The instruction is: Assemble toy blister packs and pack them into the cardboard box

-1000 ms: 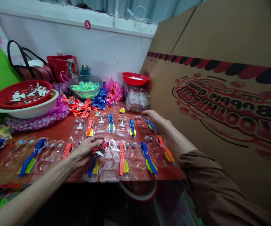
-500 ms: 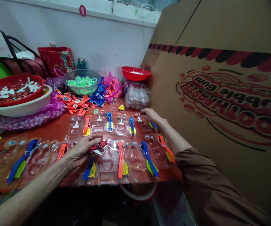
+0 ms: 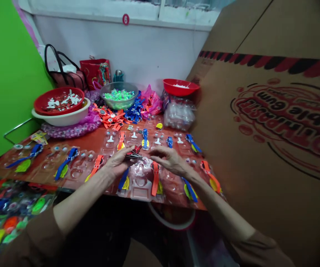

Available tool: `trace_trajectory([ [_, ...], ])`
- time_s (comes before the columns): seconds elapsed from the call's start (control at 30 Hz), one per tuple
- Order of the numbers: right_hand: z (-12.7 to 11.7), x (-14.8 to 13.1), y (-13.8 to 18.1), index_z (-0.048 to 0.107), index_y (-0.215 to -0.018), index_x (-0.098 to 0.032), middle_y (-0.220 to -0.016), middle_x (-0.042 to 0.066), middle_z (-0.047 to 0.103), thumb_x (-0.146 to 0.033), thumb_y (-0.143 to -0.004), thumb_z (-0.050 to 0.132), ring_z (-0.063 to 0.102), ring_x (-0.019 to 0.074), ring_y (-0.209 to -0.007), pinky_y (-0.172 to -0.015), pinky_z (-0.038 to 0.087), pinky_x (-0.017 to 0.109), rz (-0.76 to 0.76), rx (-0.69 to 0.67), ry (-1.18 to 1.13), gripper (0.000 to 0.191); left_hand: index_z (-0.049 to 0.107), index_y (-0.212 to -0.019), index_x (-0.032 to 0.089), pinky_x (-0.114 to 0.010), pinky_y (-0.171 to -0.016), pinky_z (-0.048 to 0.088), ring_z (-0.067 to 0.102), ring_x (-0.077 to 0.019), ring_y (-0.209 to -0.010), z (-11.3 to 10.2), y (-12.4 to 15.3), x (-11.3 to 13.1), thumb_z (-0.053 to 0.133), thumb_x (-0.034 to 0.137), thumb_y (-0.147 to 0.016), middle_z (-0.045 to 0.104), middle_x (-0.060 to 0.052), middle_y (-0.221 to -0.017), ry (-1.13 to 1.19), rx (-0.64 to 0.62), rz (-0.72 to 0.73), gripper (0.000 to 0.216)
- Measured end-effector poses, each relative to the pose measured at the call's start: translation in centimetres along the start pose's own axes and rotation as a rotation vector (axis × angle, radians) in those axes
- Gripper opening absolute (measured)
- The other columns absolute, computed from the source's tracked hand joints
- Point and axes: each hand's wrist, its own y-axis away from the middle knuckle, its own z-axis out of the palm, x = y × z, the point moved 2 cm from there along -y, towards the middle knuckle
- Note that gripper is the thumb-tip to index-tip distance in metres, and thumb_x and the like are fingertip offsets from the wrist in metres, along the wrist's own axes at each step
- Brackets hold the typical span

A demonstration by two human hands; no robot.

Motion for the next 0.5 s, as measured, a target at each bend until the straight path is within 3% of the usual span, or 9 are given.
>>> trace_trajectory([
  [0.13,2.4,-2.9,0.8,0.069,-0.108,-0.024,-0.101,0.005,0.072,-0.038,-0.092,0.062,0.066,0.0196,-0.087,-0.076,0.053,0.034,-0.049,0.035,-0.025,0.022,0.064,-0.078,0.010,-0.019,-0.047,0.043,0.058,-0.0088,-0.052,0.1,2.0,-0.7,0.070,0.003,-0.080,0.066,0.000,-0.063,0.015,-0.015,0.045,0.010],
  [0.23,2.9,-4.3,1.2,0.069,-0.103,-0.024,-0.097,0.005,0.071,-0.040,-0.093,0.061,0.066,0.0191,-0.085,-0.076,0.053,0.034,-0.035,0.121,-0.054,0.021,0.064,-0.082,0.011,-0.021,-0.052,0.047,0.063,-0.0111,-0.059,-0.2,3.5,-1.0,0.071,0.002,-0.079,0.068,-0.001,-0.068,0.001,-0.014,0.084,0.011],
  [0.33,3.4,-4.7,1.3,0.069,-0.098,-0.023,-0.089,0.004,0.071,-0.045,-0.093,0.059,0.065,0.0177,-0.076,-0.068,0.052,0.031,0.067,0.166,-0.159,0.024,0.064,-0.086,0.012,-0.022,-0.055,0.049,0.064,-0.0121,-0.061,-0.5,4.8,-1.5,0.071,0.002,-0.079,0.069,-0.002,-0.072,-0.025,-0.026,0.122,0.013],
  [0.5,4.5,-4.4,1.0,0.069,-0.091,-0.021,-0.080,0.002,0.069,-0.046,-0.084,0.069,0.061,0.0154,-0.069,-0.061,0.048,0.028,0.136,0.091,-0.324,0.026,0.064,-0.088,0.013,-0.020,-0.054,0.048,0.061,-0.0097,-0.056,-1.1,5.7,-2.7,0.074,0.005,-0.078,0.067,0.000,-0.069,-0.084,-0.006,0.173,0.016],
])
